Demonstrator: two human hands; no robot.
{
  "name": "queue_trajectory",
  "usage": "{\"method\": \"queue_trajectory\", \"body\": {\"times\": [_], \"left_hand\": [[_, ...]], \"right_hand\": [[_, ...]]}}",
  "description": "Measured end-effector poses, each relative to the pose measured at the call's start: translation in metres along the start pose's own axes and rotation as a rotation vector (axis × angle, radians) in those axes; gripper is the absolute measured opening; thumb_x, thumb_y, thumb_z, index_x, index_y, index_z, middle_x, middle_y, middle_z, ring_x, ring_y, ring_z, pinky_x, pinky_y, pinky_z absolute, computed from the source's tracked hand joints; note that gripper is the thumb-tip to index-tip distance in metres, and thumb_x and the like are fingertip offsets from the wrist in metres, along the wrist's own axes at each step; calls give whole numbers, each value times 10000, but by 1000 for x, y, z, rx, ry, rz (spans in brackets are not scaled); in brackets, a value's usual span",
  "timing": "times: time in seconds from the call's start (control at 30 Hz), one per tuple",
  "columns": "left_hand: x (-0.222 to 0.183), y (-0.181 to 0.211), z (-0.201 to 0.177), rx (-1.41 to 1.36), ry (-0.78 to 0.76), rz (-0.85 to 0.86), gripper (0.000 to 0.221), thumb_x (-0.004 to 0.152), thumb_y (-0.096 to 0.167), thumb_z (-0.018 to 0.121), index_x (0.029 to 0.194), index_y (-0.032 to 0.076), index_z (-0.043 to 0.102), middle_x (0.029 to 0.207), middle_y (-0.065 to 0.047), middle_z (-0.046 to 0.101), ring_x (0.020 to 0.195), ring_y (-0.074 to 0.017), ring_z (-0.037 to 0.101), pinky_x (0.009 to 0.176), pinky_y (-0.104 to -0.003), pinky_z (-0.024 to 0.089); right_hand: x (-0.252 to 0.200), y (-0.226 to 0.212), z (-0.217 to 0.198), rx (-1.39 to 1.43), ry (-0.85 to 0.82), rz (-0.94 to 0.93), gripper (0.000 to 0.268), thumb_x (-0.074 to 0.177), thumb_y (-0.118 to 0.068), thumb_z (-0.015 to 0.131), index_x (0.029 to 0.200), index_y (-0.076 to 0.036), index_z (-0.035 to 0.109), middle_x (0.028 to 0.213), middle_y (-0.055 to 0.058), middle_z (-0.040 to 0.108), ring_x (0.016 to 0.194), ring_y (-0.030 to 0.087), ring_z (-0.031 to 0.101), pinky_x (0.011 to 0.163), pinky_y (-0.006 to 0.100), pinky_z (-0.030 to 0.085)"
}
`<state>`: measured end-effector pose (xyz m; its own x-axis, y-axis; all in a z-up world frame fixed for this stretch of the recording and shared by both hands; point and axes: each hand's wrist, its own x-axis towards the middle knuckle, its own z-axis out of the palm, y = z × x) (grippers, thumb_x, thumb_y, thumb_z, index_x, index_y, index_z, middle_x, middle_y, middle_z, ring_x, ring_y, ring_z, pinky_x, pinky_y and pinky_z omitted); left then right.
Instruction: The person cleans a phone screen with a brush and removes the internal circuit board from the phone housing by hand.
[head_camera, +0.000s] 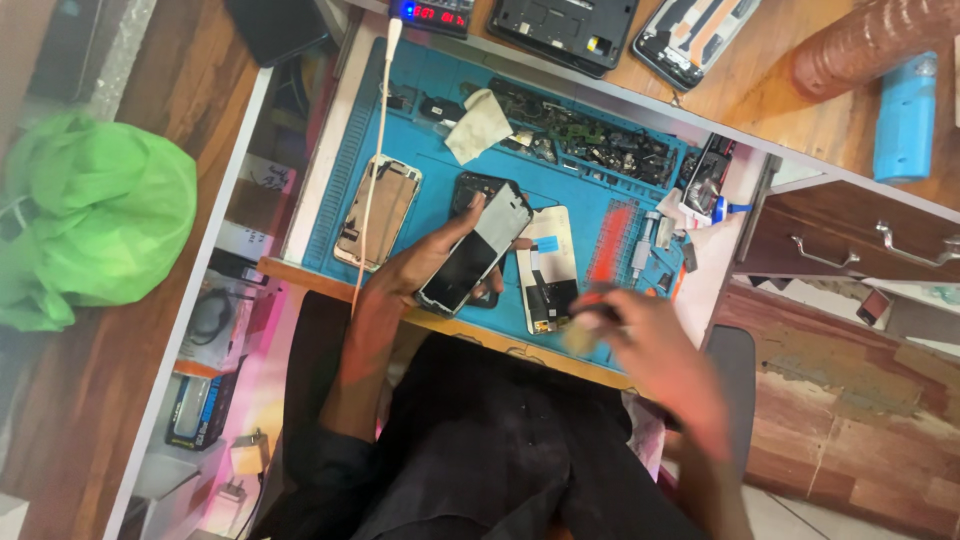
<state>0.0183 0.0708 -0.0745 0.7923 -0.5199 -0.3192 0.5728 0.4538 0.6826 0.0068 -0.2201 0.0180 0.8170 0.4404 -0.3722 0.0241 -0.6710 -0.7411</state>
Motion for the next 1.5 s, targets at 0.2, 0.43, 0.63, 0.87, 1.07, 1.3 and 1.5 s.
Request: {"method": "queue_trajectory", "body": {"times": [0.2, 0.43, 0.63, 0.87, 1.07, 1.3, 1.5], "left_hand": [[3, -6, 12, -532, -239, 28, 755, 1054, 619, 313, 1618, 118, 296, 1552, -268, 446, 934, -292, 726, 683, -344, 608], [-1, 8, 57, -847, -427, 145, 733, 1091, 618, 291, 1662, 158, 260, 1676, -299, 262, 1036, -300, 682, 814, -385, 556], [-2, 13, 68, -726, -275, 252, 697, 1120, 562, 283, 1654, 115, 265, 1678, -294, 271, 1038, -291, 660, 806, -364, 542], [-16, 3, 50, -478, -31, 293, 666, 1116, 511, 345, 1626, 85, 308, 1578, -175, 429, 955, -217, 626, 703, -291, 542], [-13, -7, 68, -27, 85, 42, 840, 1043, 651, 373, 1684, 127, 234, 1350, -291, 500, 824, -158, 596, 575, -238, 517], [-6, 20, 95, -53, 21, 106, 872, 975, 734, 364, 1656, 350, -22, 1616, -267, 311, 815, -263, 667, 525, -283, 560], [-28, 51, 96, -519, -105, 15, 848, 934, 741, 303, 1641, 302, 138, 1671, -180, 168, 1470, -325, 392, 979, -586, 575]], "right_hand": [[-35, 39, -68, -295, 179, 563, 518, 944, -524, 591, 1273, -144, 718, 827, 138, 781, 712, 225, 773, 749, 383, 566], [-25, 96, -50, -84, 150, 641, 491, 949, -495, 620, 1162, -66, 724, 792, 150, 800, 684, 219, 793, 705, 352, 559], [-13, 104, -44, -102, 338, 585, 439, 916, -416, 772, 1002, 15, 761, 733, 112, 772, 630, 188, 755, 657, 316, 557], [-4, 76, -44, -217, 666, 365, 290, 1018, -295, 761, 959, -12, 786, 760, 111, 747, 621, 169, 674, 636, 312, 507], [38, 16, -35, 362, 257, -185, 570, 778, -183, 823, 1279, -55, 584, 1264, 23, 639, 1103, 119, 650, 839, 260, 584], [63, 11, -5, 632, 8, -156, 427, 927, -130, 786, 1307, -38, 613, 1067, 59, 612, 984, 122, 614, 824, 294, 546], [59, 36, 1, 962, 47, -112, 359, 913, -64, 740, 1237, -31, 589, 1136, 38, 663, 1013, 113, 638, 884, 277, 552]]}}
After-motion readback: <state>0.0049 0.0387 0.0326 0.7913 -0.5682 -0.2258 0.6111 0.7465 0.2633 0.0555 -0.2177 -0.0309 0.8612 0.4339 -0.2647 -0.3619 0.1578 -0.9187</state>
